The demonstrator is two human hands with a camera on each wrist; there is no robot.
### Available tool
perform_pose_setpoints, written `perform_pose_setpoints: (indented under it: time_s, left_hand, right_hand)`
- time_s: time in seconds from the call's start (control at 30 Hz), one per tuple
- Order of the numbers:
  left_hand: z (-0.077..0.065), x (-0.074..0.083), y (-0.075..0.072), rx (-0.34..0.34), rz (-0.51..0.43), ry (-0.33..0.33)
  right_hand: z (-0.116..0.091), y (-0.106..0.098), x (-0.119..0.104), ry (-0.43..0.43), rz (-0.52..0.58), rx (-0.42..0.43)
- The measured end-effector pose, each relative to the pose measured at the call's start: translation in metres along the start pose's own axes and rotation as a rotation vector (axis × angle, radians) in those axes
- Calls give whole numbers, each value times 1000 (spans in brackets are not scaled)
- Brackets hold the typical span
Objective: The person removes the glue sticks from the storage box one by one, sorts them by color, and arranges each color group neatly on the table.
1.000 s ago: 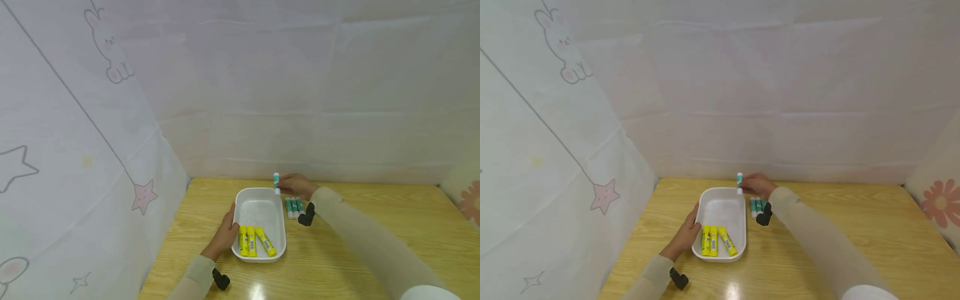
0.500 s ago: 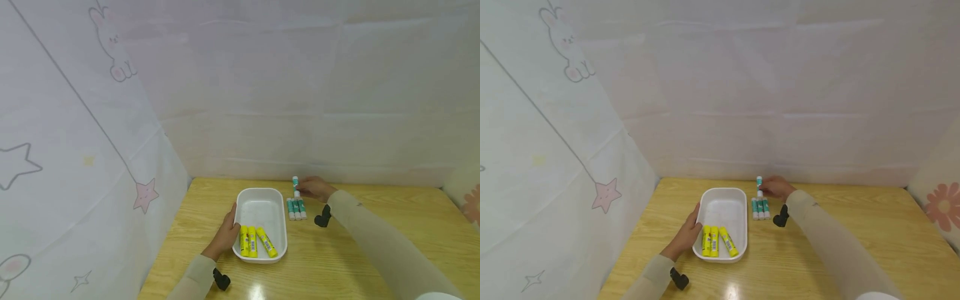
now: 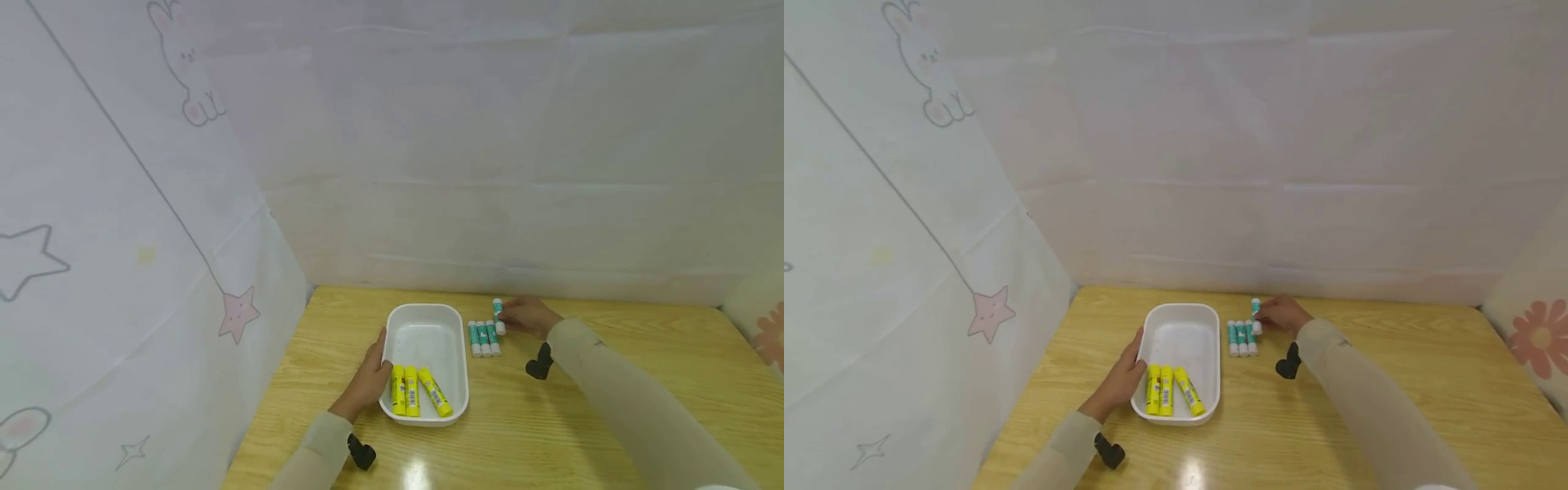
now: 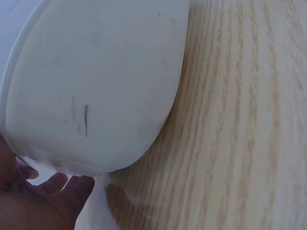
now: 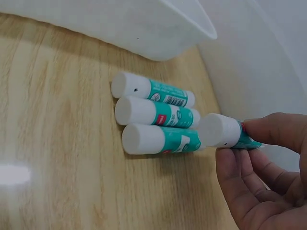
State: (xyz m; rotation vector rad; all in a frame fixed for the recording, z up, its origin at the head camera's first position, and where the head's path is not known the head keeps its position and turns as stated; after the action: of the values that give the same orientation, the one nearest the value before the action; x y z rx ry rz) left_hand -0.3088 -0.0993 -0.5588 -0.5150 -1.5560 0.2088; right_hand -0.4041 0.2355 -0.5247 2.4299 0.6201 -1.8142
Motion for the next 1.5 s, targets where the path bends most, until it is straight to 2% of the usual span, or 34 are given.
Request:
perform_pose_setpoints:
  time_s: [0.33,0.73,1.5]
  left_hand:
    - [-2,-2,0,2,1,-16]
    - [0,-3,-1,-4,17,1]
    - [-1,-2,-1,5,20,-6]
  right_hand:
    - [-5,1,20,67,2,18]
    - [-9,8,38,34,-7,17]
    - [-12,10,34,39,-122,49]
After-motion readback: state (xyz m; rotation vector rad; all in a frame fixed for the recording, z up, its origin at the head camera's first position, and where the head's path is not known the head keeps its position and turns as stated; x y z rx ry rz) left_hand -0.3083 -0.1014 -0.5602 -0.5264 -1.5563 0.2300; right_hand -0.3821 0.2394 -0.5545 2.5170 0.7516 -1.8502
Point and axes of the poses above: each hand's wrist, its own z-axis towards the middle knuckle, its own y-axis out of the palm, x = y × z, the point moved 8 cm from there along z, towards the middle knuckle, and after that the axes turned 2 degrees about -y, right-handed, at the moved point
